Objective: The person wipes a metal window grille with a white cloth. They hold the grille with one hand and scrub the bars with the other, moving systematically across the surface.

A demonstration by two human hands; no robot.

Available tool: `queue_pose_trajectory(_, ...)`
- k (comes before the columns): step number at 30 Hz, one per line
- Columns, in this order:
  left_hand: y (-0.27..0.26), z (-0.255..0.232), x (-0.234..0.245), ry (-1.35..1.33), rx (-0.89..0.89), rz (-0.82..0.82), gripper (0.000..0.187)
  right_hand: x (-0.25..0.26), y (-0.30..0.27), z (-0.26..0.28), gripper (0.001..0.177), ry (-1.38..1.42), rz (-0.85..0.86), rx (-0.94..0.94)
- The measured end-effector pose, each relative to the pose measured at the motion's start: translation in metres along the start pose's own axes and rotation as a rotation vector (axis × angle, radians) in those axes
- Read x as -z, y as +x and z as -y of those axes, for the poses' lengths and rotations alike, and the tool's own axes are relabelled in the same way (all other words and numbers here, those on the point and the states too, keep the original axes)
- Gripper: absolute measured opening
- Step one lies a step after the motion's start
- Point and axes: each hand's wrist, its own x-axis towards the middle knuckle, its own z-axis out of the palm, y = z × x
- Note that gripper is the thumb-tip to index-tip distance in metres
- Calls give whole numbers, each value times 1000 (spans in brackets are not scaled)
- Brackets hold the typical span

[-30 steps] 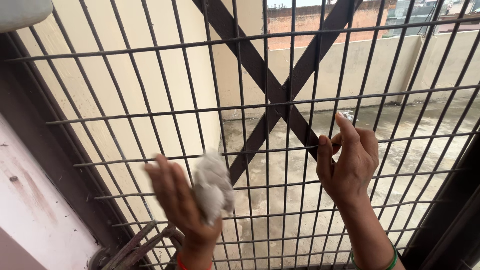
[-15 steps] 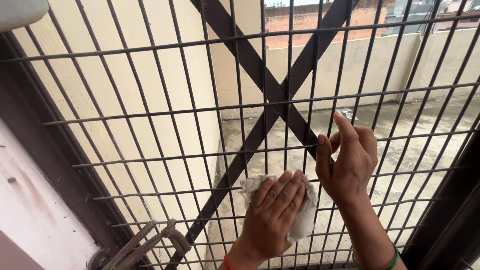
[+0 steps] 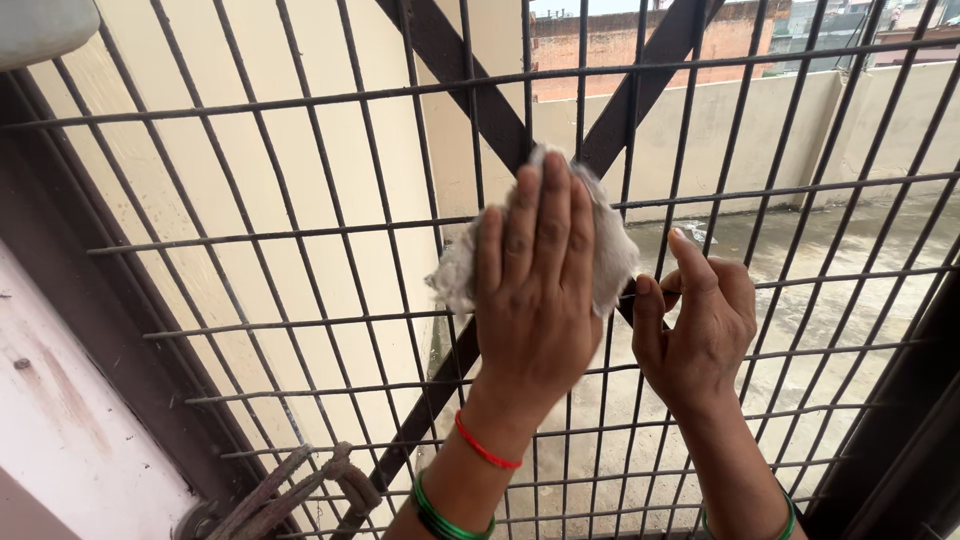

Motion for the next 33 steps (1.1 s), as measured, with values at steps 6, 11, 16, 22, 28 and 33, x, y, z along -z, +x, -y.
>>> queue_pose_trajectory(6, -74, 0, 22, -641, -93, 263, 46, 0, 0, -1, 39, 15, -27, -6)
queue_pose_trajectory(11, -36, 65, 71, -985, 366, -518, 38, 1, 0, 2, 36, 14, -7, 4)
queue_pose_trajectory(16, 30, 68, 52, 5, 384, -359, 43, 3, 1, 2, 37, 17, -14, 6)
queue_pose_trajectory(22, 12, -1, 3, 8, 62, -48, 56, 0, 2, 2, 36, 22, -18, -18)
queue_pose_trajectory(28, -58, -6, 17, -459, -124, 93, 47, 1, 1, 2, 35, 15, -36, 8)
queue_pose_trajectory(33, -10, 42, 65, -348, 170, -490, 45, 3, 5, 6, 34, 37, -33, 3)
